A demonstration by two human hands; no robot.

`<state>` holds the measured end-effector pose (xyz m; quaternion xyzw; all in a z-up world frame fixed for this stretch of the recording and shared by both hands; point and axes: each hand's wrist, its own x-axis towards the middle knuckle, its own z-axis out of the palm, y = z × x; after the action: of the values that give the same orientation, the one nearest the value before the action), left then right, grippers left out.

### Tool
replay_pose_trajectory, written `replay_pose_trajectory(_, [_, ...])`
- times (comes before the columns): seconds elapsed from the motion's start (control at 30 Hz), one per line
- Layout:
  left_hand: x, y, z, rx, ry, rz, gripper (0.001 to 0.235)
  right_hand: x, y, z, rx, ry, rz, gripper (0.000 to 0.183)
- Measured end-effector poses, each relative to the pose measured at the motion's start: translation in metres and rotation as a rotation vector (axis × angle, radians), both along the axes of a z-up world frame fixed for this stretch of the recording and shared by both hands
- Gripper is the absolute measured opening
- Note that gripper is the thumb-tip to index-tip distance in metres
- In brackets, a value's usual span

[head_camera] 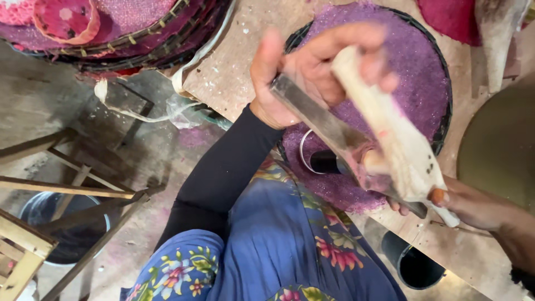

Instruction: The person applies pink and white paste onto small round crackers using wooden pressing tools and a metal ring. They create circular patterns on the snacks and arrange them on large woven trays.

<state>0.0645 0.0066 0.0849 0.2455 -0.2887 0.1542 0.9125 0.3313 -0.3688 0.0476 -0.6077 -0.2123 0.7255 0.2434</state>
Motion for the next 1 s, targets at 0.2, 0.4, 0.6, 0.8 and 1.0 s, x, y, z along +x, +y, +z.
replay_pose_trajectory(0.2, [0.001, -0.003, -0.038, -0.121, -0.028, 0.14, 0.054, -0.028, 0.041, 0.013, -0.089, -0.351, 0.142, 0.091])
replay_pose_trajectory(0.4, [-0.008, 0.001, -0.05, -0.187, 0.009, 0.154, 0.057, -0.044, 0.061, 0.019, -0.004, -0.517, 0.272, 0.064])
replay_pose_trajectory(0.6, [-0.013, -0.001, -0.059, -0.238, 0.078, 0.187, 0.054, -0.062, 0.071, 0.026, -0.001, -0.486, 0.272, 0.056])
replay_pose_trajectory(0.8, [-0.01, -0.017, -0.071, -0.386, 0.209, 0.202, 0.049, -0.064, 0.073, 0.045, -0.134, -0.5, 0.263, 0.061])
replay_pose_trajectory(1.0, [0.01, -0.028, -0.083, -0.474, 0.195, 0.153, 0.047, -0.057, 0.067, 0.062, -0.273, -0.557, 0.249, 0.062])
